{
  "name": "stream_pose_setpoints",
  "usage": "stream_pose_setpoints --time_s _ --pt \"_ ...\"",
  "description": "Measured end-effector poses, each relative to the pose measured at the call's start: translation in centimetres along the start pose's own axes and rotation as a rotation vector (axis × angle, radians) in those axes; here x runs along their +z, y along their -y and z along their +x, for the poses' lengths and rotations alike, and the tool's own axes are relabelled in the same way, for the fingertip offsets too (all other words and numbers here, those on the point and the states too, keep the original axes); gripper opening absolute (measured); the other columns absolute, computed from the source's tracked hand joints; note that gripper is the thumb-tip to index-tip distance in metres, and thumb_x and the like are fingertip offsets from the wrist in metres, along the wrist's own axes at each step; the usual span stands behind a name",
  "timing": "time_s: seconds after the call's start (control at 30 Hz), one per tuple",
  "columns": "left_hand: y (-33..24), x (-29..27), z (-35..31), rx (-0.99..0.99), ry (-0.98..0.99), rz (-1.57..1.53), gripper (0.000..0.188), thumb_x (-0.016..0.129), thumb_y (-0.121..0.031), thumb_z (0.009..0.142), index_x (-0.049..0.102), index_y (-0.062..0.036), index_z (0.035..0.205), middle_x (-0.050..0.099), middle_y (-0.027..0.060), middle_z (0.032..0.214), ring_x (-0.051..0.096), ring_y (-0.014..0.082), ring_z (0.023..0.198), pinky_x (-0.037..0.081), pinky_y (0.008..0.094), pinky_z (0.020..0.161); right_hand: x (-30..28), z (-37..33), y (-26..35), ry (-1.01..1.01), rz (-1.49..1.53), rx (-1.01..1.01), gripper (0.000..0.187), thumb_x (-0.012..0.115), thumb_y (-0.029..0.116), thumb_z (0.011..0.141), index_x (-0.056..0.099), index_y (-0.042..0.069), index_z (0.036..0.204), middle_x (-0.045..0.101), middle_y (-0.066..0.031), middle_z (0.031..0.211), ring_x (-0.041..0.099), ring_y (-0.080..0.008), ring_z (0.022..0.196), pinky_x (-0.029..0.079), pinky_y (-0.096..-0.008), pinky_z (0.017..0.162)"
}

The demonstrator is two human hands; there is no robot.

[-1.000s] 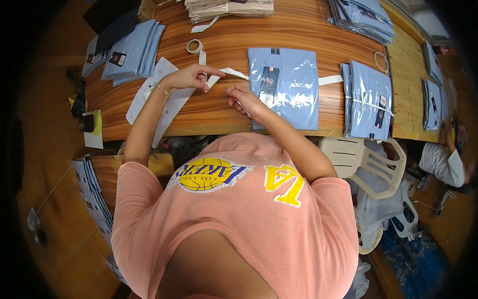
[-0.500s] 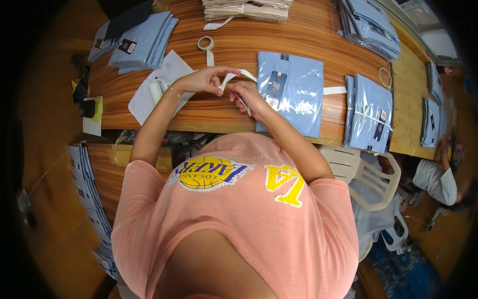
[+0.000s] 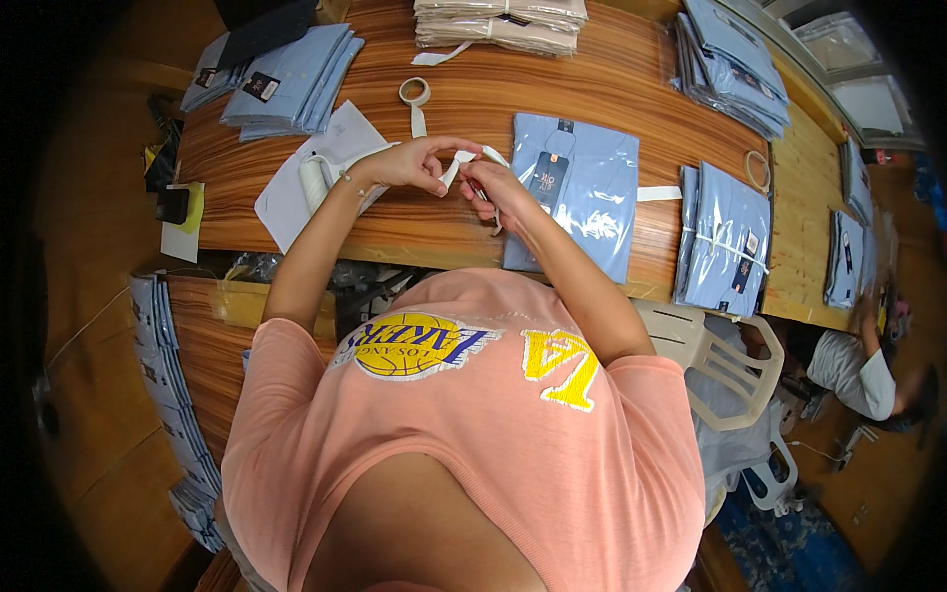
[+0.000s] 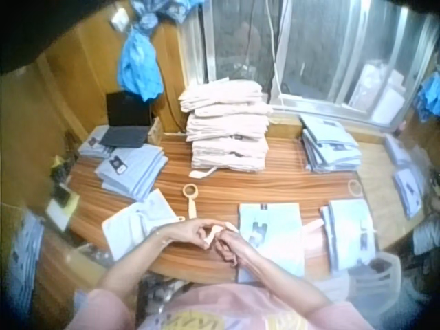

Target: The person wraps folded shirts in plastic, ties them with white ribbons, and stacks the finished packages. They also write in a notebook and handle a tape dispenser and scissors during the process.

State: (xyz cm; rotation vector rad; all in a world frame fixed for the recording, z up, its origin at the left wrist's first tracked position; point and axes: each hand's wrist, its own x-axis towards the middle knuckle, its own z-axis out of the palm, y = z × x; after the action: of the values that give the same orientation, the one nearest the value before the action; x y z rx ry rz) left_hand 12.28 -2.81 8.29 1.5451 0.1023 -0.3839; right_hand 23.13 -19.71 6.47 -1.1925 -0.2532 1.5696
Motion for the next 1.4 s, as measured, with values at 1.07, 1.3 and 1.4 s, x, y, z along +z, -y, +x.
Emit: stream_pose_setpoints --time_s 1.07,1.3,1.4 --pt "-0.3 -1.0 -0.1 -0.109 -0.057 -0.075 0.079 0.073 -0.004 0.065 0.040 -0.0125 0.136 0.041 0.0112 0.136 0.060 0.0124 0.082 0.048 0.0237 0.073 -3.4 -2.4 3.0 0.004 -0.029 -0.114 0.018 0.057 0.026 0.089 0.051 0.009 0.093 0.055 -0.0026 0.071 0.046 -0.0100 0.049 0.037 -0.0225 0.044" --pt "0.3 6.5 5.6 0.046 -0.533 1.100 0.067 0.069 -0.038 0.075 0.043 -0.0163 0.133 0.028 0.0187 0.143 0.026 0.0376 0.131 0.023 0.0551 0.103 -25.2 4.6 9.7 -0.738 -1.020 -0.648 0.038 0.068 0.023 0.078 0.056 -0.002 0.104 0.061 -0.0206 0.102 0.061 -0.0331 0.087 0.049 -0.0372 0.076" --pt "2.2 11.8 8.9 0.045 -0.679 1.006 0.069 0.060 -0.052 0.079 0.039 -0.0207 0.136 0.020 0.0169 0.147 0.014 0.0378 0.137 0.013 0.0615 0.105 -24.8 4.6 12.7 -0.874 -1.072 -0.790 0.052 0.070 0.028 0.075 0.056 -0.006 0.112 0.059 -0.0266 0.106 0.056 -0.0386 0.101 0.043 -0.0425 0.089"
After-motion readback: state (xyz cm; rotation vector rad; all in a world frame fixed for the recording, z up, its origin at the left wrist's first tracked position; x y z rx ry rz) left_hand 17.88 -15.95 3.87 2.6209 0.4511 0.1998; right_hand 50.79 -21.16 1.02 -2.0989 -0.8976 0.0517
